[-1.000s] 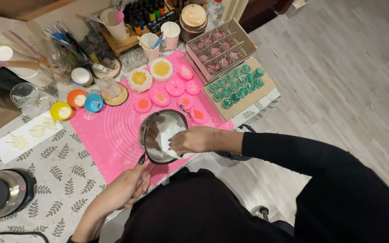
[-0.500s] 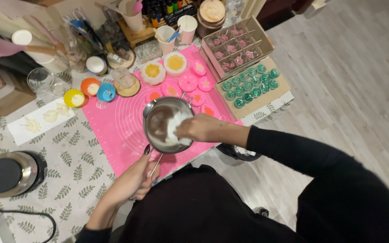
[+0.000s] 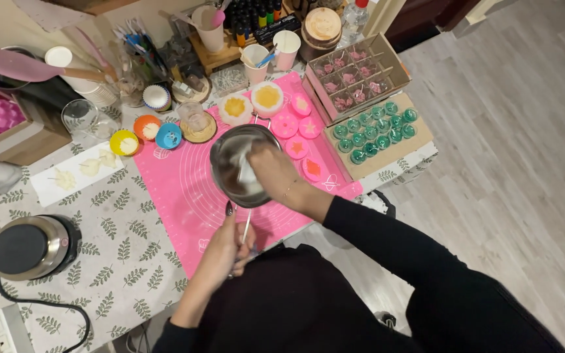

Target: The person wipes a stainless steel pot with a paper towel, carries a tray of finished green candles to a side table, then scoops pink wax pieces from a container into a melting pot on a hot plate using a spoon.

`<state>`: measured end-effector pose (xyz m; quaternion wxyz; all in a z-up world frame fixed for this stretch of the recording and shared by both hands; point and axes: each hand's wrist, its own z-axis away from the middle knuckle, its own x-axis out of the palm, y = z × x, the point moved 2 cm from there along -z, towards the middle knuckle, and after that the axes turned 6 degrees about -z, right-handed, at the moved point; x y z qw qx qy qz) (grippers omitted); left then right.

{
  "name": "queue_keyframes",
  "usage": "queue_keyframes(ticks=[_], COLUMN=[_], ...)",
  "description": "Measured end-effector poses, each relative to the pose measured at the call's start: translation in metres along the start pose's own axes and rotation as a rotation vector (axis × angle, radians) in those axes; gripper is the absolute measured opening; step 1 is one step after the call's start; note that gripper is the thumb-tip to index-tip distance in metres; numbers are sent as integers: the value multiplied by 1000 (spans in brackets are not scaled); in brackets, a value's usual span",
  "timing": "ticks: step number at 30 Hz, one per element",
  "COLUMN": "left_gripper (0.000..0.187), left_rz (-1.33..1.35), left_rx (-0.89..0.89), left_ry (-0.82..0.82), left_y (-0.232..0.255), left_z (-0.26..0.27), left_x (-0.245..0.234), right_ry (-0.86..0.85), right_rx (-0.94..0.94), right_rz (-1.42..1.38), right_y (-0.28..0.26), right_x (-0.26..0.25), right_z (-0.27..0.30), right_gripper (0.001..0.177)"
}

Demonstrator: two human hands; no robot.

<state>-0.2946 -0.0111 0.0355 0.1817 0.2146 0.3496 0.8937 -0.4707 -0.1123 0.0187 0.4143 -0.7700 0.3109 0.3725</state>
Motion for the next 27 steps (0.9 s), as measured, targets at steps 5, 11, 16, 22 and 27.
queue_keyframes(ticks=[5,11,16,22,27], left_gripper=[72,82,76,71,73], left_rz=[-56,-466,-697,-623,-418], left_rx=[2,198,193,205,148], left_ry=[65,379,613,660,646], left_y=[-9,-16,-13,-23,-41], left_z=[-10,-24,-11,30,82], left_x=[2,-12,-22,-57,-92], right_ry=[-254,86,-161,-430,-662], right_rx=[365,865,840,613,325], right_rz=[-456,-1871,-2060,-1565,-954], right_y=[-10,-13,-41,-75,-119], right_x=[38,52,20,61,57], right_z=[0,8,6,-1,-28], right_gripper=[12,33,35,30,40])
